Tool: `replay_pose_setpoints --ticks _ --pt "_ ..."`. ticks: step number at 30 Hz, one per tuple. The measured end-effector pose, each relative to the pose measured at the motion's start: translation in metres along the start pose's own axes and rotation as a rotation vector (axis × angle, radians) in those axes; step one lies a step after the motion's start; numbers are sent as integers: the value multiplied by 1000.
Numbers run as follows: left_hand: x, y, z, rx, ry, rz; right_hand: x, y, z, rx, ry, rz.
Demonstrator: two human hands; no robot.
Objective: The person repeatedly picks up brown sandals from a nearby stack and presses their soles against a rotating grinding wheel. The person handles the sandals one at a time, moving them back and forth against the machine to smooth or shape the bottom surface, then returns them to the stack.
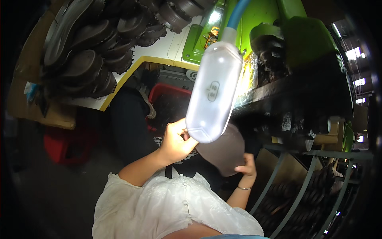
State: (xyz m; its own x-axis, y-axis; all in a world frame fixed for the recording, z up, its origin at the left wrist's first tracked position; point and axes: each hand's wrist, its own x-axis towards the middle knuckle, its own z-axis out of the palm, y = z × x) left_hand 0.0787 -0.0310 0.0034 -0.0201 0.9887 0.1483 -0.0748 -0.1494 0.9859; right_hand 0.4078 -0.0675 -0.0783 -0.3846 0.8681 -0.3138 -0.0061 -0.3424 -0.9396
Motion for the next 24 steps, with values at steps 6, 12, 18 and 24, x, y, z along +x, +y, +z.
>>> replay_pose_setpoints --ticks 6,12,18,24 --pt "-11 -5 -8 -130 -23 -65 20 -59 4 248 453 -513" --pt "-21 -5 -20 -102 72 0 37 -78 18 305 550 -644" --pt "-30 -16 -39 -223 46 -142 50 -83 50 259 683 -740" --pt "-37 -32 -43 -279 -18 -228 63 -83 38 380 546 -764"
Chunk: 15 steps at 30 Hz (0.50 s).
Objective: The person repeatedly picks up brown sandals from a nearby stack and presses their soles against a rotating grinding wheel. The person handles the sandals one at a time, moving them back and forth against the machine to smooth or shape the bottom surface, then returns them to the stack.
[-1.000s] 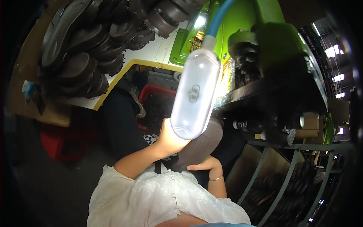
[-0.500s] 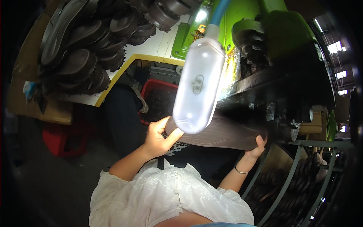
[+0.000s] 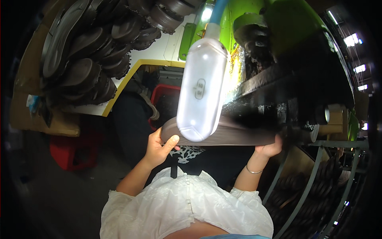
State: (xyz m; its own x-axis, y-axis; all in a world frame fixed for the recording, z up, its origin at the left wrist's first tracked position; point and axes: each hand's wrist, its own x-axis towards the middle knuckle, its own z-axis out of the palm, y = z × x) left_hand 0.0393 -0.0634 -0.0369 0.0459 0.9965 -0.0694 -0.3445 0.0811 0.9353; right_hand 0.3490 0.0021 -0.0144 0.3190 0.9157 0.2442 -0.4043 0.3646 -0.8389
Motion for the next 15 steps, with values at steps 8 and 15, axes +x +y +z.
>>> replay_pose_setpoints --ticks 8,15 --pt "-20 -4 -16 5 89 -92 11 29 17 297 -128 -3" --pt "-39 18 -58 127 256 26 -37 51 71 471 58 153"
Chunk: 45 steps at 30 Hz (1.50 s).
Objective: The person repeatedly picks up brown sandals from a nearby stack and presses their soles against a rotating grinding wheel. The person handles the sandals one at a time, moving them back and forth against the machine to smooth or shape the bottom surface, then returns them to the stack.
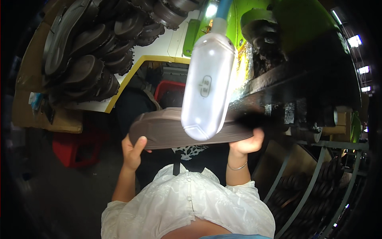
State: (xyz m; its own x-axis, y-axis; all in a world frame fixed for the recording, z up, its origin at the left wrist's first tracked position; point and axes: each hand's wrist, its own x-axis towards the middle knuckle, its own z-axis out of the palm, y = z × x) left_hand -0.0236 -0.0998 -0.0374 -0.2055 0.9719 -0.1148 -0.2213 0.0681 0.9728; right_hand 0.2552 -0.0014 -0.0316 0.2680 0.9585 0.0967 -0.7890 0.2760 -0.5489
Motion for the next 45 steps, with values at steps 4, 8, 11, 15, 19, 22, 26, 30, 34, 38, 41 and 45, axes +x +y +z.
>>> replay_pose_setpoints --ticks 4,8,11,15,19,22,26,30,34,38,41,45 --pt "5 13 -22 41 69 91 -24 24 11 -318 -61 -62" --pt "11 2 -47 21 10 43 -27 34 34 -560 -220 -116" --pt "17 -11 -52 151 -70 -52 -17 29 15 -557 -425 -74" --pt "28 -35 -35 408 -277 -273 -3 11 15 -648 -500 52" --pt "27 -42 22 630 -595 -298 1 -10 41 -749 -440 334" --pt "12 -56 63 480 -737 -231 3 -7 50 -854 -510 317" --pt "5 -77 99 365 -588 -38 12 -4 52 -1004 -631 202" --pt "50 -64 99 260 -478 -117 17 -21 36 -981 -455 261" --pt "60 -17 111 268 -415 124 21 -24 -9 -660 -234 -82" --pt "57 -18 122 212 -428 95 17 -28 -10 -614 -205 -154" --pt "51 -20 127 332 -440 311 17 -32 -20 -878 -376 -354" --pt "52 -35 131 462 -307 492 4 -29 1 -863 -513 -351"
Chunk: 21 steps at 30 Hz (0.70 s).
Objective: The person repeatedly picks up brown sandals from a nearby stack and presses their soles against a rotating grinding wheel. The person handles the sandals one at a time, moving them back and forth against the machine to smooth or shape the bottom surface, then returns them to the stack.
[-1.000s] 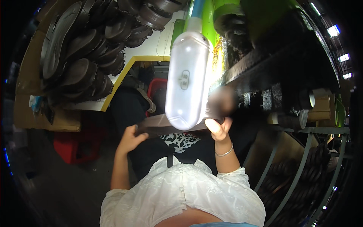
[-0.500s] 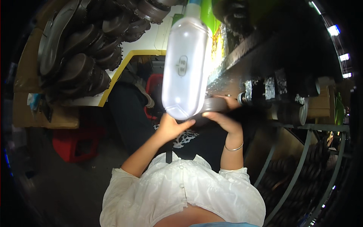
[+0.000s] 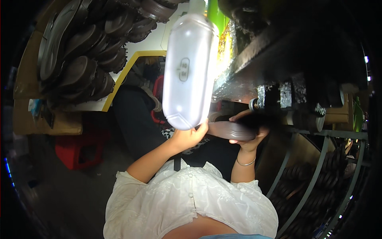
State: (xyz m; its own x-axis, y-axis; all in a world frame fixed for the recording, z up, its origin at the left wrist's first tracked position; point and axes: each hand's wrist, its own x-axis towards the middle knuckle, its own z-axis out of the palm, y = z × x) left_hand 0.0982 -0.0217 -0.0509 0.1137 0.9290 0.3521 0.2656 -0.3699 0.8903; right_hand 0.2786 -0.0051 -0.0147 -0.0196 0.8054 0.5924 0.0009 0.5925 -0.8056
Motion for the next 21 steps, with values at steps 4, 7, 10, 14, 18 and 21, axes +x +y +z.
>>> replay_pose_setpoints --ticks 4,7,10,14,18,21 --pt "-6 -53 0 -484 106 -478 -2 -6 -6 254 259 71" --pt "-14 -64 -15 -532 0 -558 -3 14 -39 338 561 191" --pt "-18 -44 -17 -502 -113 -442 3 21 -54 369 768 252" --pt "-8 -16 -18 -502 -205 -441 5 17 -54 338 802 242" --pt "-19 -13 -3 -342 -58 -285 0 3 -45 300 689 158" --pt "-26 -31 16 -382 139 -262 1 -7 -31 150 615 -21"
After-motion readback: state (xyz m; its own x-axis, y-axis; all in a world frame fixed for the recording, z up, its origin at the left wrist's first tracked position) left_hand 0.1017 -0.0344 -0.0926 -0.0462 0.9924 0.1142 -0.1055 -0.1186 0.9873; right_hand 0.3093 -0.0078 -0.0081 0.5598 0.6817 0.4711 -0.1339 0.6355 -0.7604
